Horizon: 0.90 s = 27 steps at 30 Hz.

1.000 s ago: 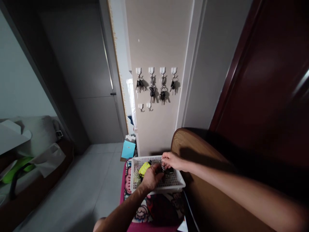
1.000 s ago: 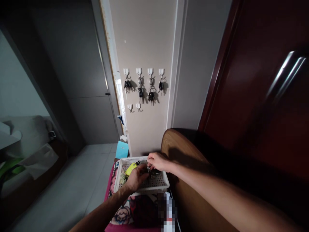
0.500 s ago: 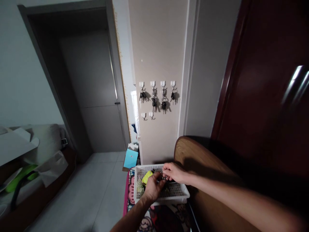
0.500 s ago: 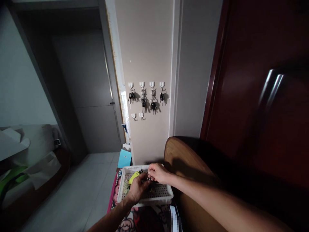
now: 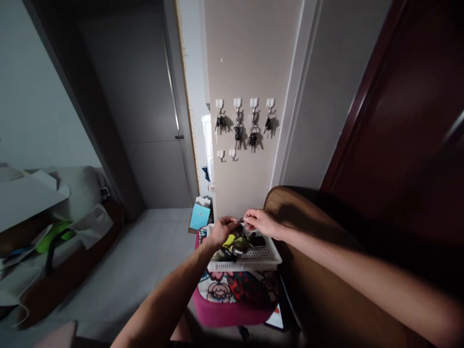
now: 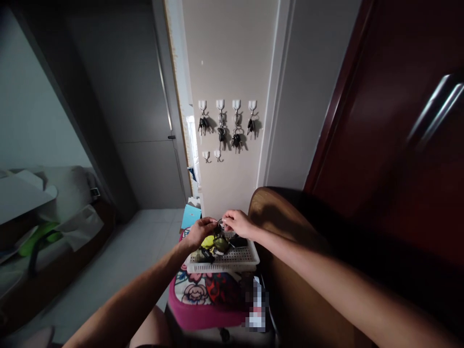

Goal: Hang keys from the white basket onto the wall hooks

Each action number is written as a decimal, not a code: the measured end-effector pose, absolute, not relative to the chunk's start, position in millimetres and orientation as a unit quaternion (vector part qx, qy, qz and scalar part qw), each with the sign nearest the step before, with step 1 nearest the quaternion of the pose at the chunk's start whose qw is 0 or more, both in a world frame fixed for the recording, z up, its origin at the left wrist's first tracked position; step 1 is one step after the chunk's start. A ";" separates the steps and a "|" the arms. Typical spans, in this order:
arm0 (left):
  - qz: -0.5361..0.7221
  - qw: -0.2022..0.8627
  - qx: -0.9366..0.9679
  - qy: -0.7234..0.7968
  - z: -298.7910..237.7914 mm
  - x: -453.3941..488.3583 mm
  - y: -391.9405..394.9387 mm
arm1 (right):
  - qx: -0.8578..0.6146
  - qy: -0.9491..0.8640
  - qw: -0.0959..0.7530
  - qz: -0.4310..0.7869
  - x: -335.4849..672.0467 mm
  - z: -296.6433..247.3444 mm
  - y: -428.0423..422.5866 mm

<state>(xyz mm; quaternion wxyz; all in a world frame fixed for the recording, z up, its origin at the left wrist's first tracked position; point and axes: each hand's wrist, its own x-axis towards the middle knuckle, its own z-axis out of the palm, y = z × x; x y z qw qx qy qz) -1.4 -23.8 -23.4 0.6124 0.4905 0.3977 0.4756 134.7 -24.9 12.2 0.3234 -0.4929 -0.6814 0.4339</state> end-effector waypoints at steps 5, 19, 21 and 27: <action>0.407 0.522 0.584 0.470 -27.9 -1.2 -21.0 | -0.497 -0.750 0.240 0.365 144.4 2.8 -16.5; 0.062 0.080 0.842 0.529 -59.8 -1.8 -8.6 | -0.463 -0.857 -0.151 0.167 161.5 -30.7 -20.4; 0.062 0.075 0.843 0.529 -62.1 -1.2 -9.2 | -0.502 -0.849 -0.096 0.129 162.7 -34.1 -15.1; 0.189 0.178 0.794 0.549 -71.2 -9.6 -5.3 | -0.459 -0.886 -0.034 0.054 161.6 -53.7 -7.3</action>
